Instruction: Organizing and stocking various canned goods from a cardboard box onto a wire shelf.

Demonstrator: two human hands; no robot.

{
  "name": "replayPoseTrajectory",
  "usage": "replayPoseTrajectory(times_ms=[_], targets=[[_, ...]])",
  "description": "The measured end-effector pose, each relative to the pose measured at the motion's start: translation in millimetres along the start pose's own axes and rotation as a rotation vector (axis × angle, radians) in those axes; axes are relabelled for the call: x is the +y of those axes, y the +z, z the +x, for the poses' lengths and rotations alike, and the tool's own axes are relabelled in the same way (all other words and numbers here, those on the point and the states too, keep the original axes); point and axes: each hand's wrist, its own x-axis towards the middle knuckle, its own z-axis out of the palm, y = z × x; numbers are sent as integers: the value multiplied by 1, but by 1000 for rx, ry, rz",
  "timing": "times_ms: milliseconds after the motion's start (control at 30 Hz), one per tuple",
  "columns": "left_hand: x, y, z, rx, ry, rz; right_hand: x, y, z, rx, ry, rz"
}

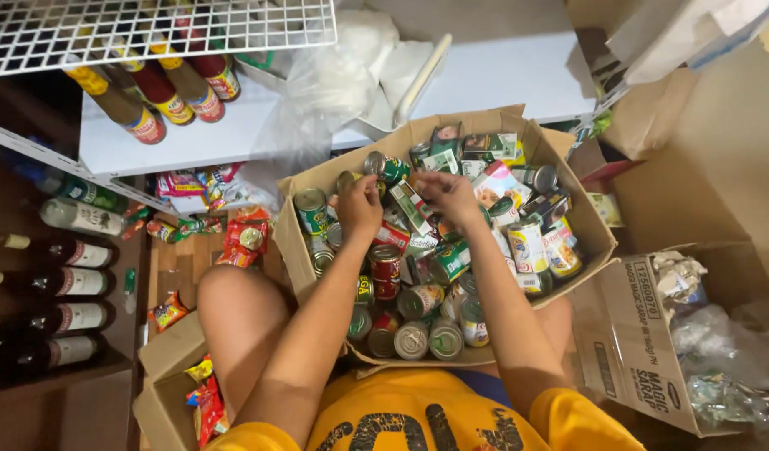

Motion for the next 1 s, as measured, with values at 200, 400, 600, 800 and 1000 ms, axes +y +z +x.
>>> replayPoseTrajectory(times_ms=[200,400,600,800,1000], targets=[[-2,-3,7,-128,-37,112,33,29,-13,396,-562,-844],[7,6,2,-179,-7,52,-12,44,-35,254,-331,-965],[11,3,0,-295,8,110,33,31,-9,293,-378,-834],[11,0,3,-328,-141,109,7,42,3,340,-57,-912],[-2,12,1,-215,-144,93,3,57,30,300,-444,-937]])
